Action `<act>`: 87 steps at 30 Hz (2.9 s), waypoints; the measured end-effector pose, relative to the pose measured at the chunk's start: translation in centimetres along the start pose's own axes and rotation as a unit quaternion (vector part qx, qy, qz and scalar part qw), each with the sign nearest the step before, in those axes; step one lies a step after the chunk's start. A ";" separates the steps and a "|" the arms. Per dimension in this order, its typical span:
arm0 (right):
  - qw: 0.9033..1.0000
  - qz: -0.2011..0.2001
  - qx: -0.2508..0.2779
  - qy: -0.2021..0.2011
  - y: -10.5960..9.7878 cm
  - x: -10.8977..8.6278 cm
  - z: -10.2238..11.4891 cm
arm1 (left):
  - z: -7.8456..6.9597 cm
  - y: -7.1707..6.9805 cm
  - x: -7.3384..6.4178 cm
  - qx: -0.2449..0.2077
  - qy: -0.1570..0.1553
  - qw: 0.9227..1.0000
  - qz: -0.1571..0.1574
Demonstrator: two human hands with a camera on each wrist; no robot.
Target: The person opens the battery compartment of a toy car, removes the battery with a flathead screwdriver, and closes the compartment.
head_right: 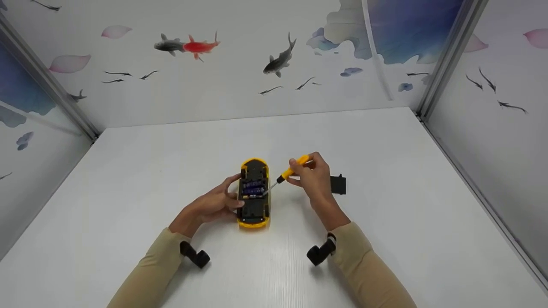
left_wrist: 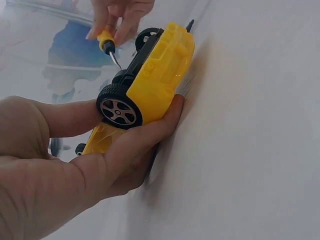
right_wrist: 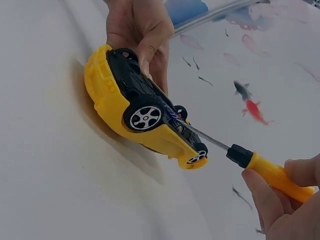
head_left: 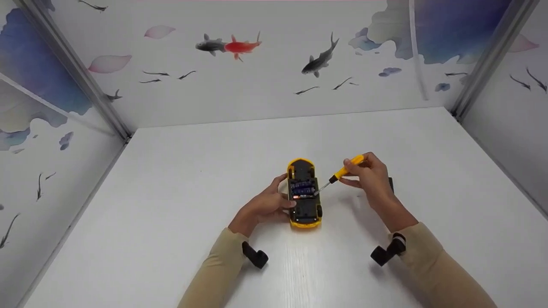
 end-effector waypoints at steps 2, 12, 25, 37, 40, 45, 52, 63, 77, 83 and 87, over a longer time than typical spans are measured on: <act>0.999 -0.003 -0.033 -0.036 0.3 -0.4 0.9 | 0.0 0.0 0.1 -0.001 0.001 1.000 0.002; 0.979 -0.012 -0.116 -0.167 2.1 -2.5 3.4 | 0.1 0.0 0.2 -0.008 0.007 1.000 0.010; 0.956 -0.040 -0.194 -0.218 3.1 -3.8 4.2 | -0.3 0.3 -0.2 0.008 0.021 1.000 0.014; 0.981 -0.033 -0.142 -0.127 2.3 -2.6 2.2 | -0.4 0.3 -0.1 0.011 0.008 1.000 0.001; 0.991 -0.021 -0.099 -0.083 1.7 -1.8 1.2 | -0.2 0.2 0.0 0.016 0.006 1.000 -0.005; 1.000 -0.015 -0.027 0.006 0.3 -0.6 -1.1 | 0.0 0.0 0.2 0.003 0.002 1.000 -0.002; 0.995 0.009 0.034 0.092 -0.3 0.3 -3.6 | -0.1 -0.2 0.1 0.011 0.004 1.000 0.003; 0.999 0.014 0.002 0.045 -0.7 0.2 -1.0 | -0.1 0.1 0.1 -0.006 -0.002 1.000 0.017; 0.999 -0.002 0.003 0.054 -2.1 0.9 -0.8 | 0.1 -0.1 0.3 -0.019 -0.012 1.000 0.011; 0.999 -0.009 -0.012 0.034 -3.0 2.1 -0.1 | 0.0 -0.2 0.2 -0.017 -0.002 1.000 0.014; 0.998 0.006 -0.050 0.027 -3.2 3.1 0.4 | 0.0 -0.2 0.2 -0.007 0.000 1.000 0.010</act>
Point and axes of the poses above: each hand's wrist, its own x-axis towards the middle knuckle, its own y-axis out of the palm, z = x × y, the point moved 8 cm from there along x, towards the middle knuckle, and after that the axes turned 8 degrees about -y, right-handed, at the moved point
